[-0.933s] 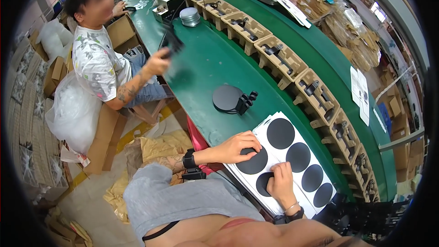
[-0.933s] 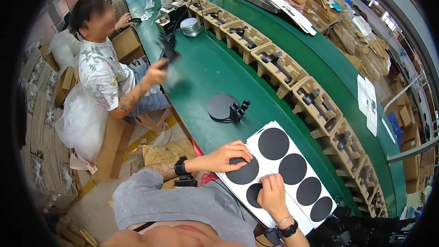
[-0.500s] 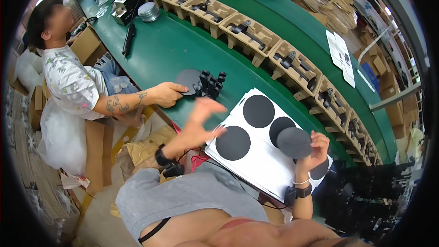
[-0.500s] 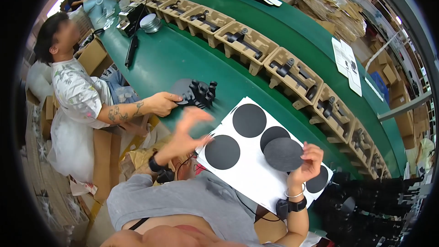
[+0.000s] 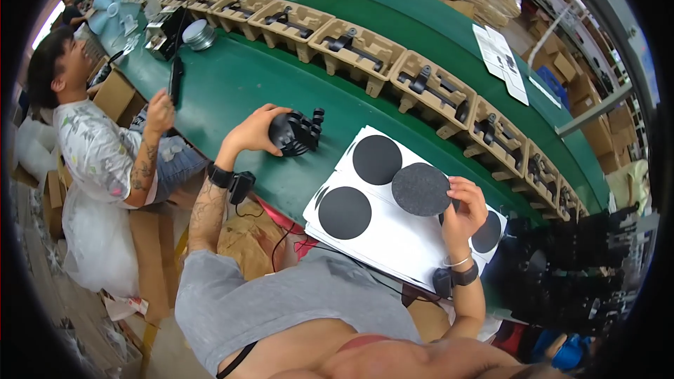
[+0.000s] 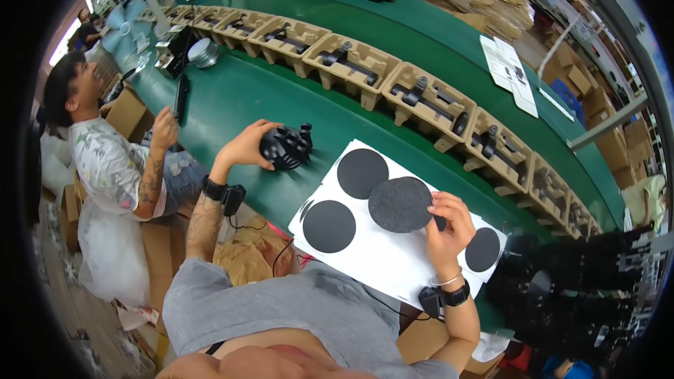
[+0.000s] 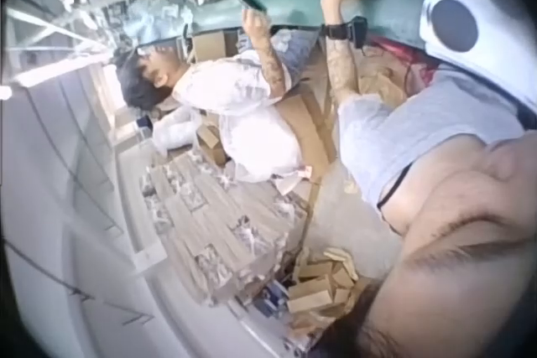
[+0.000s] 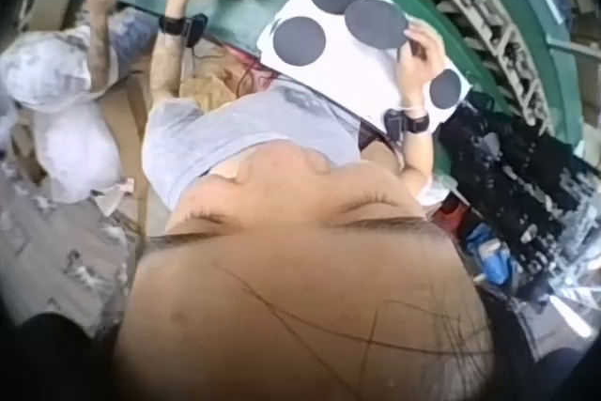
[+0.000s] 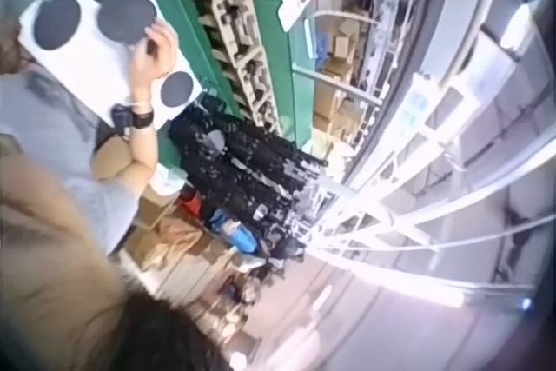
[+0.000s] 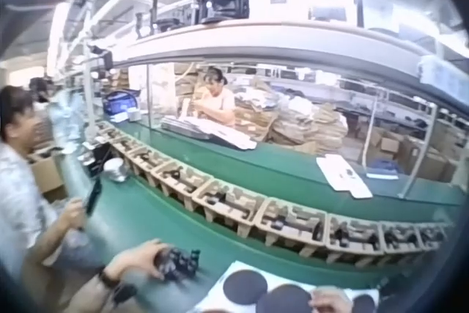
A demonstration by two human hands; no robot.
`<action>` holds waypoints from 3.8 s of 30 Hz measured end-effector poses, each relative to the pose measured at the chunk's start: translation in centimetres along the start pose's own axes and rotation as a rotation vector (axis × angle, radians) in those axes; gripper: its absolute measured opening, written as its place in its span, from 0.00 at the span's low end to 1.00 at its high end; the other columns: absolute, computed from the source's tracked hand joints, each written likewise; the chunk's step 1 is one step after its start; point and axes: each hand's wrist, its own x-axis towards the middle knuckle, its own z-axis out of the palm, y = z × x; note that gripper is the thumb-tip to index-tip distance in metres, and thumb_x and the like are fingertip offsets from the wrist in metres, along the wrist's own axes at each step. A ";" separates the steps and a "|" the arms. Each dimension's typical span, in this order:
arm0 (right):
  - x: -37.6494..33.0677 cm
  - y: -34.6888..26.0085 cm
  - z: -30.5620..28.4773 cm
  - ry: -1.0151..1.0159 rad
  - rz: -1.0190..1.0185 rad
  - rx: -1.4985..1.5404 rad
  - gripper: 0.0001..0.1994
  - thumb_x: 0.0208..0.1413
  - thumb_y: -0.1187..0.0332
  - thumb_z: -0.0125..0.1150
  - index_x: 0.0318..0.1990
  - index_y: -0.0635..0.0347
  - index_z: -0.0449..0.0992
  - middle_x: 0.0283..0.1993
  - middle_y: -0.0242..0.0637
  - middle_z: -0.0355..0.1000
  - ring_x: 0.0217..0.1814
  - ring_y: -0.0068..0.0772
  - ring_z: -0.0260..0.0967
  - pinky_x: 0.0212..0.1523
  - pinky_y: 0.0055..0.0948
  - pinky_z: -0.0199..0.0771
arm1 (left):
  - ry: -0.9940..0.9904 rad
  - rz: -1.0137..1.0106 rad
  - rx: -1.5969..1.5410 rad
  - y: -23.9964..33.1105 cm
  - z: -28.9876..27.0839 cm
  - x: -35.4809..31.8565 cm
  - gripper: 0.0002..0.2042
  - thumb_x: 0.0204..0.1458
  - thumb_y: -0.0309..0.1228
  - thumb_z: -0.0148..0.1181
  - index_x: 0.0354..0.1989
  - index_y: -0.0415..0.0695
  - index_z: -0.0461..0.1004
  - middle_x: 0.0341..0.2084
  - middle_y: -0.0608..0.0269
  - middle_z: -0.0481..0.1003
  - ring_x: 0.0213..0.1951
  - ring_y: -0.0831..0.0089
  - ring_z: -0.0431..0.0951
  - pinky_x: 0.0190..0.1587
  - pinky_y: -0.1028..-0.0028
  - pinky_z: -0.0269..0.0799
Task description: The person peels circular stickers from a sheet and presses them onto the bases of black plastic stands, placing each completed stand into a cardboard tray.
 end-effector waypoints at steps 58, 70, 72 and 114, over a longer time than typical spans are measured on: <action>6.9 -6.9 10.4 0.030 -0.218 -0.285 0.22 0.31 0.59 0.80 0.27 0.63 0.74 0.32 0.39 0.75 0.32 0.36 0.73 0.31 0.29 0.73 | 0.200 0.498 -1.764 18.2 1.6 -2.3 0.43 0.46 0.45 0.51 0.71 0.56 0.35 0.64 0.41 0.52 0.61 0.45 0.62 0.61 0.51 0.62; 6.9 -8.0 11.1 -0.134 -0.639 -0.219 0.21 0.32 0.91 0.54 0.40 0.71 0.76 0.40 0.52 0.77 0.45 0.48 0.78 0.46 0.40 0.80 | 0.501 0.623 -1.066 14.3 2.8 -1.1 0.35 0.54 0.42 0.60 0.64 0.42 0.48 0.60 0.50 0.54 0.62 0.57 0.60 0.60 0.61 0.60; 7.0 -8.4 10.9 -0.111 -0.613 -0.202 0.22 0.31 0.92 0.52 0.39 0.70 0.76 0.39 0.51 0.77 0.45 0.48 0.78 0.45 0.40 0.80 | 0.684 0.652 -0.839 14.3 2.5 -1.0 0.25 0.48 0.25 0.61 0.57 0.40 0.62 0.55 0.48 0.63 0.57 0.58 0.66 0.57 0.63 0.64; 20.1 12.4 20.7 -0.109 0.223 -0.741 0.04 0.43 0.81 0.58 0.27 0.76 0.75 0.29 0.65 0.71 0.36 0.61 0.73 0.38 0.46 0.77 | 0.116 0.431 -0.288 5.9 -1.8 -6.2 0.24 0.36 0.27 0.73 0.46 0.38 0.76 0.44 0.52 0.77 0.48 0.57 0.75 0.51 0.65 0.70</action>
